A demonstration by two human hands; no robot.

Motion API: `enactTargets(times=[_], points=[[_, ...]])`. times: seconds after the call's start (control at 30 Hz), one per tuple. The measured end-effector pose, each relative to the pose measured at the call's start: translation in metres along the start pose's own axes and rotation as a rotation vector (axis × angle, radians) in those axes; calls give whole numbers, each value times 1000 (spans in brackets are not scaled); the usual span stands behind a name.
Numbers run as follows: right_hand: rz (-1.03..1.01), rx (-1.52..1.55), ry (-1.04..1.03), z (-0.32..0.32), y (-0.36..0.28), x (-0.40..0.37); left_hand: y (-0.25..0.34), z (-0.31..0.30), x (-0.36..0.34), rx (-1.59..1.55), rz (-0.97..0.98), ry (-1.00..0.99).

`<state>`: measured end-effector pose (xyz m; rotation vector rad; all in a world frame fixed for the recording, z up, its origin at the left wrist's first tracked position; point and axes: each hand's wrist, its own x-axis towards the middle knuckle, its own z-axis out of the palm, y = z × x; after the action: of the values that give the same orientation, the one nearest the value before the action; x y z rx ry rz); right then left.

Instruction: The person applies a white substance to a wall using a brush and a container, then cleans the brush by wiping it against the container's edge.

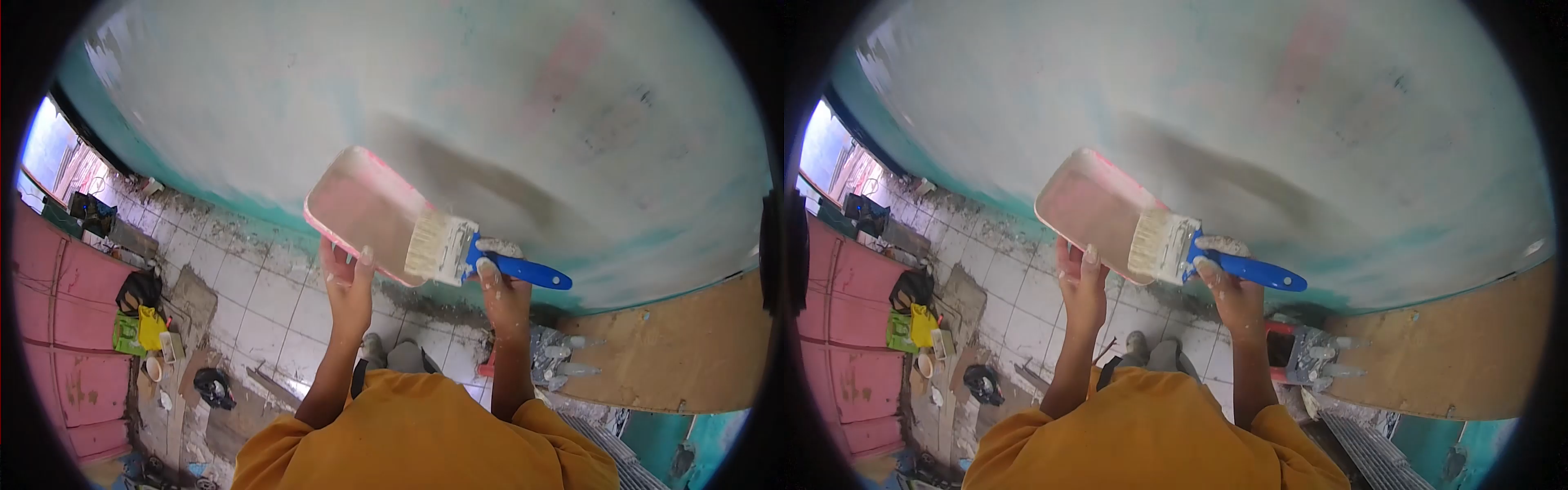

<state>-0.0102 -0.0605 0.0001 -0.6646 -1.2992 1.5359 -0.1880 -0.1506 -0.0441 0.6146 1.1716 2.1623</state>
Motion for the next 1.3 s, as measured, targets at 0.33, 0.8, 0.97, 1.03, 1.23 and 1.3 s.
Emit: enactTargets(times=[0.33,0.8,0.97,1.03,1.23,1.3], points=[[-266,-693,-135,-46,-21,-5,-15,44,-34,-8,57,-142],[-224,-755,-156,-68,-25,0,-28,60,-55,98,146,-142],[-340,-832,-206,-66,-26,5,-44,53,-53,-3,152,-71],[-384,-752,-149,-54,-26,4,-38,46,-46,-12,141,-48],[-361,-616,66,-18,-26,11,-21,18,-16,-54,91,33],[-304,-616,95,-7,-18,15,-13,7,-4,-67,92,32]])
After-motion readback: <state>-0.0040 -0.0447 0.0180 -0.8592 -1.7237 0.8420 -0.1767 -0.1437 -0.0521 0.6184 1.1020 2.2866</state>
